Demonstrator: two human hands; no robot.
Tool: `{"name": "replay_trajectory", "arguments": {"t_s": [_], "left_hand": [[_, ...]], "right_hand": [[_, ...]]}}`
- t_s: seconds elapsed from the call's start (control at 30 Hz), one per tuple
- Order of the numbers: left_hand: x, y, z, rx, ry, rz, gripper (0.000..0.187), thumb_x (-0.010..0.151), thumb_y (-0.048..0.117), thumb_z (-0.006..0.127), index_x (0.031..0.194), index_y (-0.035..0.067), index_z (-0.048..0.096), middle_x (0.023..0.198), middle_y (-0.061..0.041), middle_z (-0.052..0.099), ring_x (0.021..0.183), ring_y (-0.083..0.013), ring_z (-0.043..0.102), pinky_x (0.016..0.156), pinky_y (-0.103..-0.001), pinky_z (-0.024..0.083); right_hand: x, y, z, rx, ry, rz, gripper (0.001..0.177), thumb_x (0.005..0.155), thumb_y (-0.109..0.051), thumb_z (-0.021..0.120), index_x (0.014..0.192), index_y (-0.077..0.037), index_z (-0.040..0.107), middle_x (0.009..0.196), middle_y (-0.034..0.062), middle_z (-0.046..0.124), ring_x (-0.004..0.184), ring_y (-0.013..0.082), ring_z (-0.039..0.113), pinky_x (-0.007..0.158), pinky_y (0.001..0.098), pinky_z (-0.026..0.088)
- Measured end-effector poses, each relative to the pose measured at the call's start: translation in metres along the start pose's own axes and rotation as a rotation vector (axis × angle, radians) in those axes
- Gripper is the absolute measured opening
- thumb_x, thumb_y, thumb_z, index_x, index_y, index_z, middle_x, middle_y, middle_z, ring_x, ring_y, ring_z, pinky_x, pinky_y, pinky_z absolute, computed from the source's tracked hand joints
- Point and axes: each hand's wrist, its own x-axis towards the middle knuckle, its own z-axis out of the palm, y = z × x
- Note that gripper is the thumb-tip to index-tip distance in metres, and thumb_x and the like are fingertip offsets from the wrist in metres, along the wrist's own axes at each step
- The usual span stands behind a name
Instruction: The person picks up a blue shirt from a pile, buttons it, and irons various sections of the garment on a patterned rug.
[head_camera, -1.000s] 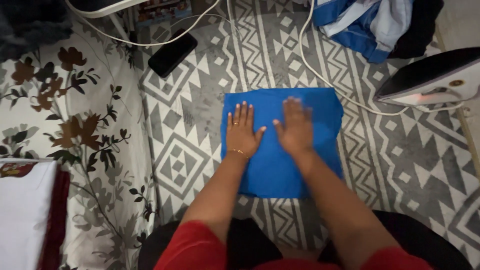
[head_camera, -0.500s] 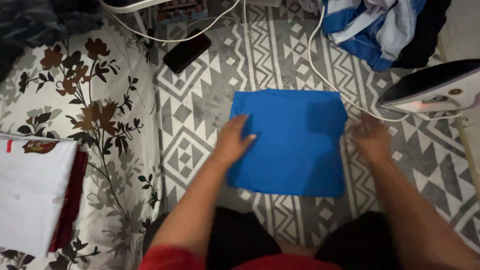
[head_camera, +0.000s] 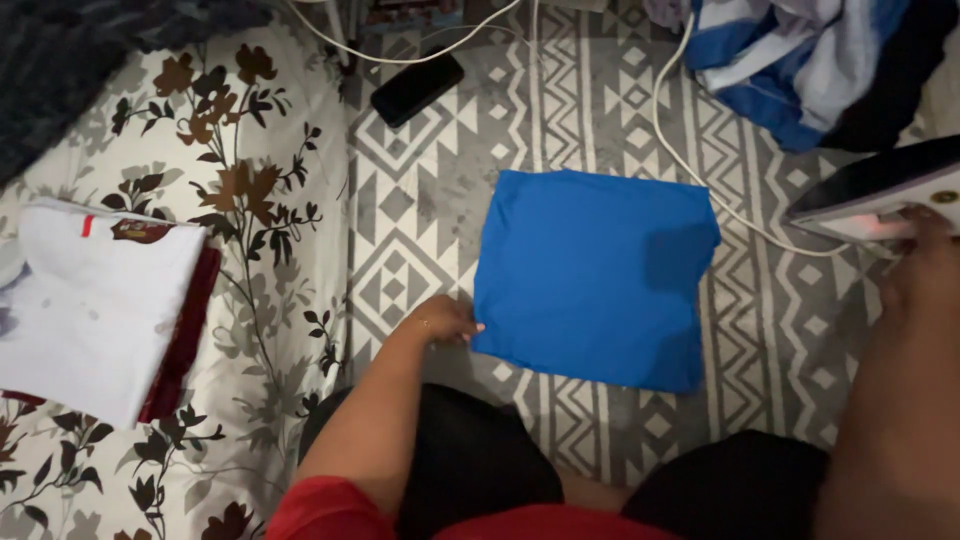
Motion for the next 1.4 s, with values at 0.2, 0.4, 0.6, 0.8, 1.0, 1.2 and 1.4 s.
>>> {"name": "replay_trajectory", "arguments": {"t_s": [0.2, 0.4, 0.6, 0.8, 1.0, 1.2, 1.4], "left_hand": [[0.001, 0.007, -0.005, 0.012, -0.063, -0.042, 0.032, 0.069, 0.031, 0.071, 0.073, -0.001, 0.068, 0.067, -0.006, 0.067, 0.058, -0.014, 0.062, 0.055, -0.028, 0.049], [0.018, -0.002, -0.003, 0.007, -0.128, 0.007, 0.032, 0.07, 0.027, 0.07, 0.072, -0.004, 0.065, 0.069, -0.009, 0.067, 0.06, -0.0163, 0.064, 0.057, -0.028, 0.05], [-0.001, 0.007, -0.008, 0.089, -0.134, -0.001, 0.029, 0.067, 0.024, 0.073, 0.073, -0.003, 0.066, 0.073, -0.008, 0.067, 0.062, -0.0153, 0.064, 0.059, -0.027, 0.051], [-0.052, 0.037, -0.018, 0.209, -0.042, -0.019, 0.018, 0.069, 0.021, 0.068, 0.074, 0.004, 0.067, 0.073, -0.004, 0.067, 0.065, -0.0163, 0.064, 0.062, -0.029, 0.048], [-0.063, 0.041, -0.021, 0.289, -0.005, -0.068, 0.013, 0.069, 0.019, 0.067, 0.075, 0.007, 0.069, 0.075, -0.004, 0.067, 0.071, -0.0163, 0.064, 0.067, -0.031, 0.048], [-0.06, 0.035, -0.019, 0.358, 0.039, -0.028, 0.013, 0.067, 0.02, 0.07, 0.075, 0.01, 0.07, 0.079, -0.002, 0.068, 0.077, -0.0177, 0.064, 0.069, -0.033, 0.047], [-0.05, 0.034, -0.02, 0.353, 0.006, -0.053, 0.012, 0.066, 0.019, 0.072, 0.072, 0.009, 0.07, 0.077, -0.003, 0.067, 0.076, -0.0191, 0.064, 0.069, -0.034, 0.048]], "right_hand": [[0.014, 0.007, -0.001, -0.487, -0.131, 0.039, 0.036, 0.073, -0.021, 0.064, 0.106, -0.007, 0.055, 0.095, 0.0124, 0.06, 0.081, 0.0259, 0.06, 0.072, 0.0338, 0.05], [-0.043, -0.027, 0.025, -1.095, -0.435, -0.326, 0.044, 0.069, -0.032, 0.066, 0.105, -0.007, 0.058, 0.092, 0.015, 0.062, 0.076, 0.0297, 0.061, 0.068, 0.0366, 0.049], [-0.202, -0.051, 0.1, -1.027, -1.118, -0.922, 0.033, 0.067, -0.04, 0.065, 0.086, -0.013, 0.062, 0.079, 0.0103, 0.065, 0.067, 0.03, 0.061, 0.056, 0.0398, 0.048], [-0.225, -0.076, 0.123, -1.098, -0.913, -0.752, 0.037, 0.073, -0.044, 0.063, 0.087, -0.01, 0.059, 0.072, 0.0119, 0.062, 0.064, 0.0315, 0.06, 0.057, 0.0404, 0.048], [-0.245, -0.082, 0.13, -1.191, -1.322, -0.632, 0.036, 0.068, -0.045, 0.064, 0.09, -0.016, 0.06, 0.075, 0.0116, 0.064, 0.072, 0.0309, 0.061, 0.063, 0.0405, 0.048], [-0.228, -0.077, 0.13, -1.185, -1.316, -0.751, 0.045, 0.064, -0.049, 0.064, 0.094, -0.015, 0.061, 0.08, 0.0136, 0.064, 0.074, 0.0326, 0.061, 0.064, 0.0401, 0.048], [-0.216, -0.081, 0.098, -1.358, -1.23, -0.372, 0.043, 0.064, -0.05, 0.064, 0.093, -0.018, 0.064, 0.08, 0.0123, 0.065, 0.074, 0.0296, 0.063, 0.066, 0.038, 0.049]]}}
